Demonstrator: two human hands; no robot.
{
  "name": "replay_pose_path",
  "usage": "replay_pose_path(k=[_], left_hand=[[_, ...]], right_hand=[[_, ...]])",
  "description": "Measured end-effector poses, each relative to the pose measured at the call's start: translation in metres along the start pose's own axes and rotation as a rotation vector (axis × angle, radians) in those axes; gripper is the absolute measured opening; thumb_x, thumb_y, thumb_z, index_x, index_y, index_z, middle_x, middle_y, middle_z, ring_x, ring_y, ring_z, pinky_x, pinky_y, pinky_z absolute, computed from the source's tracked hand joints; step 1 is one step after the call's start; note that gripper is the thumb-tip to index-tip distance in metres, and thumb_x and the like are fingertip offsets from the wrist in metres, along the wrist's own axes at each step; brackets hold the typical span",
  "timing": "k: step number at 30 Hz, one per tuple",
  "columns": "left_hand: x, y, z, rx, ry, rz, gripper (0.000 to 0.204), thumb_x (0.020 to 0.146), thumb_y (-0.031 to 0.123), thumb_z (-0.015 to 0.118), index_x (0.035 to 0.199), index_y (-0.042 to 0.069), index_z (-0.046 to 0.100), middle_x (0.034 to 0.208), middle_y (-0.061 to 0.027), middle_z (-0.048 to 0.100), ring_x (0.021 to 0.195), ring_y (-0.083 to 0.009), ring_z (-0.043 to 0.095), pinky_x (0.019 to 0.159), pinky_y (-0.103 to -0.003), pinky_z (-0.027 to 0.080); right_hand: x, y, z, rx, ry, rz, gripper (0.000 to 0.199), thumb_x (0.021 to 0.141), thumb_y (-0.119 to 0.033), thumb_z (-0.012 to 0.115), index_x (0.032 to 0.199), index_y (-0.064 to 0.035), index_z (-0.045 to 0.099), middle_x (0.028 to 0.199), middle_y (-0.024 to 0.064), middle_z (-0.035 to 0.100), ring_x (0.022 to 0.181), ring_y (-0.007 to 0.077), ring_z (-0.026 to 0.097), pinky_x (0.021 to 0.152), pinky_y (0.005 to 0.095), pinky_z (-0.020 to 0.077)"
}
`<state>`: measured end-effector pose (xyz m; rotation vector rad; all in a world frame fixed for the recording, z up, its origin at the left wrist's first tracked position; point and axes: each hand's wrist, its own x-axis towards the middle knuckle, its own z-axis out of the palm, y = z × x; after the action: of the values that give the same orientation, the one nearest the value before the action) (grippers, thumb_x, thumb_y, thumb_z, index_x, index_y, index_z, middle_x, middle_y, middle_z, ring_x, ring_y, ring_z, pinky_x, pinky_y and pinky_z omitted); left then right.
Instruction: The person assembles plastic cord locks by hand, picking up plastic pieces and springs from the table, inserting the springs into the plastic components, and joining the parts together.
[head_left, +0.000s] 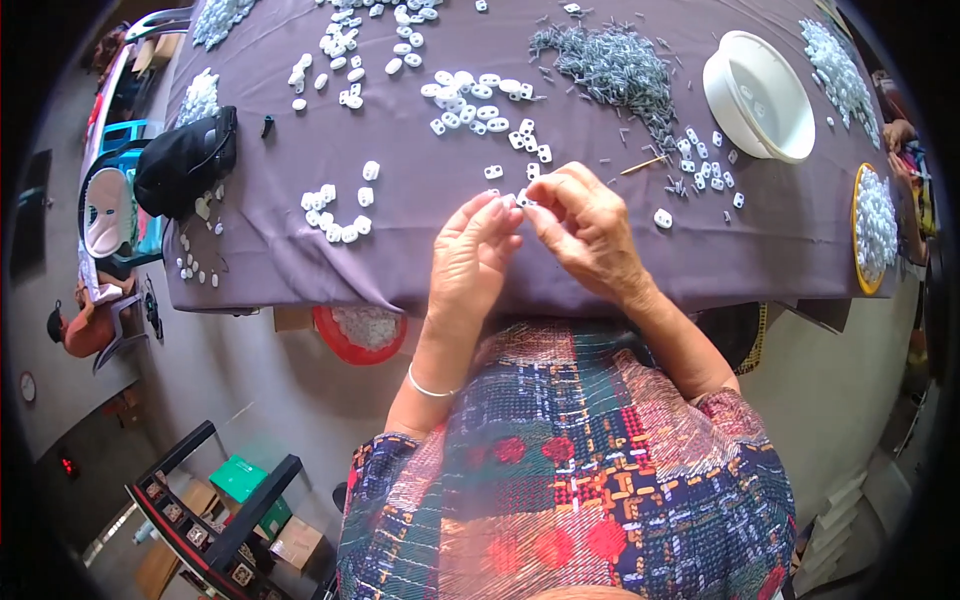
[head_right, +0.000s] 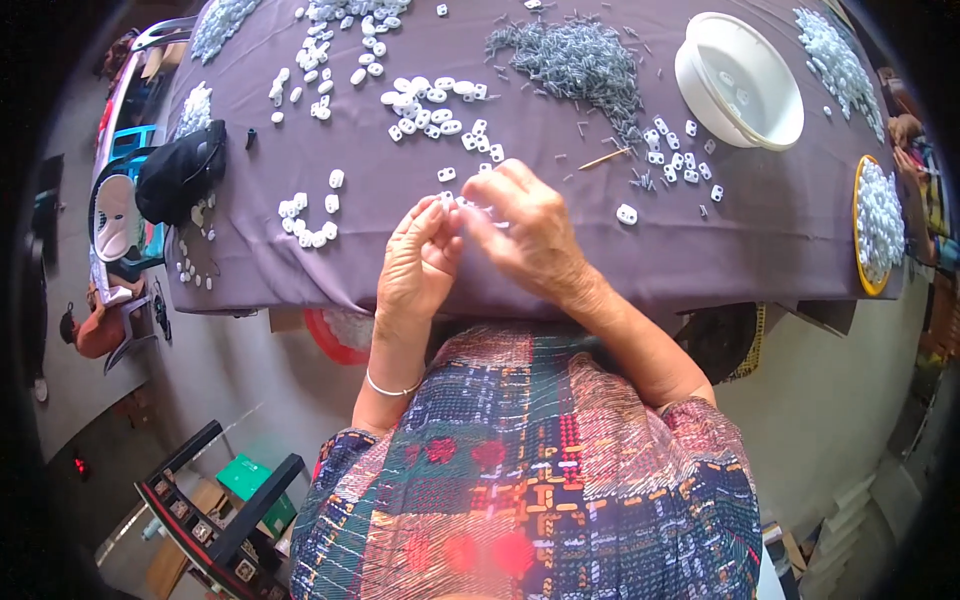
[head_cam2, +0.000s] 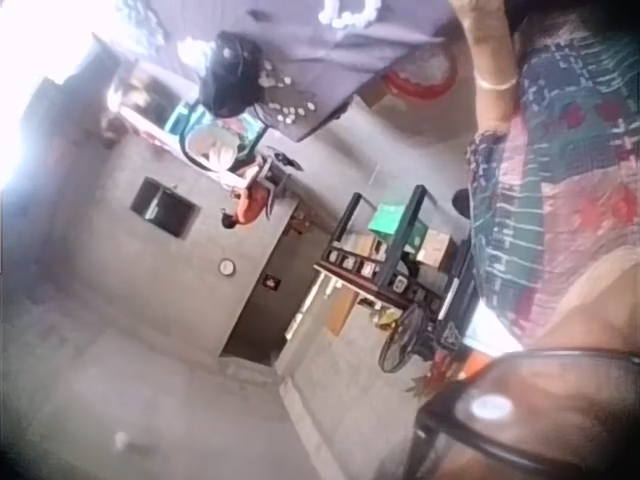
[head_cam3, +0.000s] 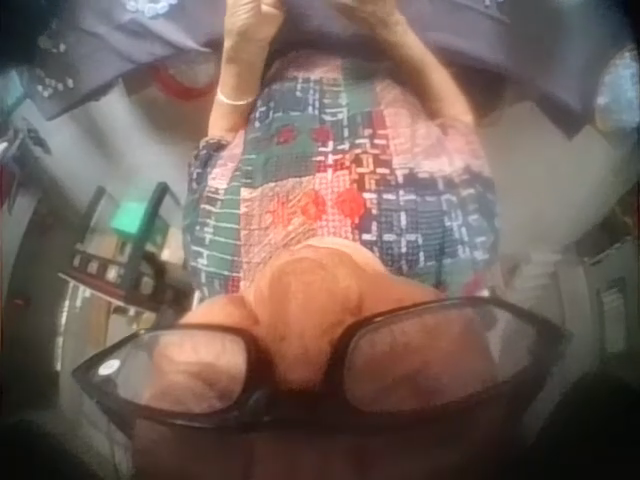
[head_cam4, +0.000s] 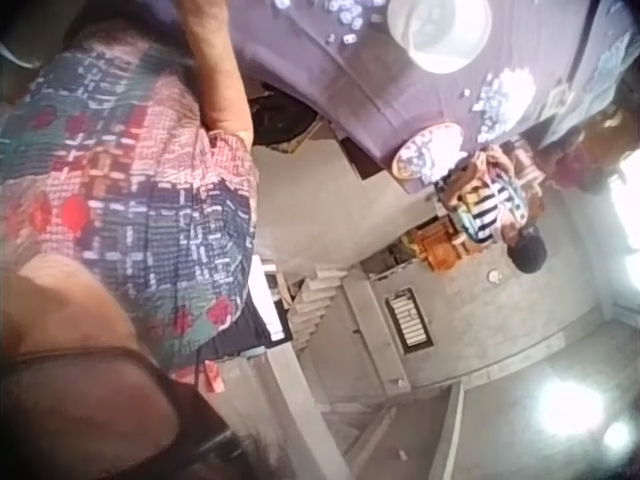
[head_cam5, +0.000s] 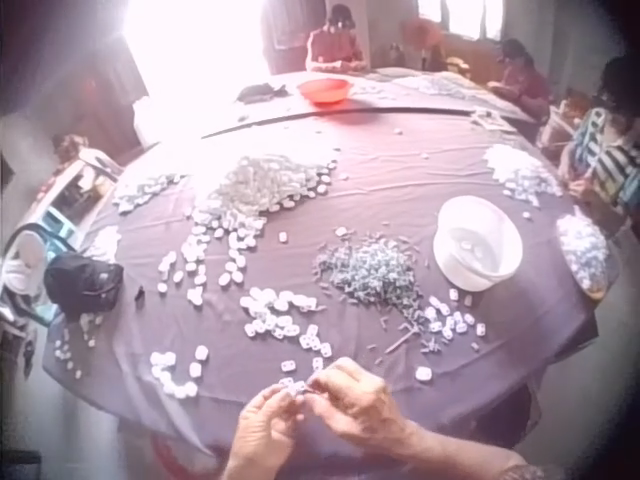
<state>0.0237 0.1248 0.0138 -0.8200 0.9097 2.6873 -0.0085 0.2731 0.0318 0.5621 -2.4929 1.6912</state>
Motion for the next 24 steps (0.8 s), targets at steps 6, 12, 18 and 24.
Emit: replay_pose_path(k=[6,12,18,24], left_hand=[[-0.010,-0.014,0.016,-0.085,-0.014,-0.014,0.014,0.086,0.009,0.059,0.100,0.005,0.056,0.089,-0.0029,0.061,0.082,-0.0109,0.058,0.070,-0.023,0.048],[-0.016,-0.015,0.008,-0.042,-0.209,-0.092,0.013,0.086,0.009,0.059,0.098,0.005,0.057,0.087,-0.0018,0.061,0.075,-0.0083,0.057,0.062,-0.022,0.045],[-0.024,-0.020,0.025,0.190,-0.083,-0.090,0.009,0.086,0.007,0.059,0.095,0.005,0.058,0.084,-0.0013,0.060,0.074,-0.0085,0.057,0.056,-0.020,0.045],[0.006,-0.016,0.041,1.366,-0.136,0.880,0.014,0.073,0.003,0.068,0.086,0.007,0.063,0.082,-0.0041,0.061,0.076,-0.0182,0.057,0.063,-0.026,0.045]], right_hand=[[-0.016,0.006,0.014,0.255,0.055,0.147,0.010,0.082,-0.003,0.062,0.091,0.0009,0.059,0.086,0.0027,0.054,0.068,0.0066,0.053,0.057,0.0196,0.0433],[-0.029,0.006,0.005,0.469,0.029,0.301,0.009,0.084,-0.002,0.060,0.092,0.0024,0.058,0.086,0.0017,0.051,0.073,0.0047,0.053,0.060,0.0180,0.0436],[-0.043,0.008,-0.001,0.531,0.137,0.299,0.005,0.086,-0.003,0.058,0.090,0.0011,0.058,0.085,0.0000,0.053,0.073,0.0037,0.052,0.061,0.0171,0.0431],[-0.032,0.012,-0.049,0.789,0.260,0.544,0.008,0.091,-0.010,0.053,0.096,-0.0035,0.056,0.080,0.0062,0.063,0.062,0.0080,0.059,0.048,0.0196,0.0477]])
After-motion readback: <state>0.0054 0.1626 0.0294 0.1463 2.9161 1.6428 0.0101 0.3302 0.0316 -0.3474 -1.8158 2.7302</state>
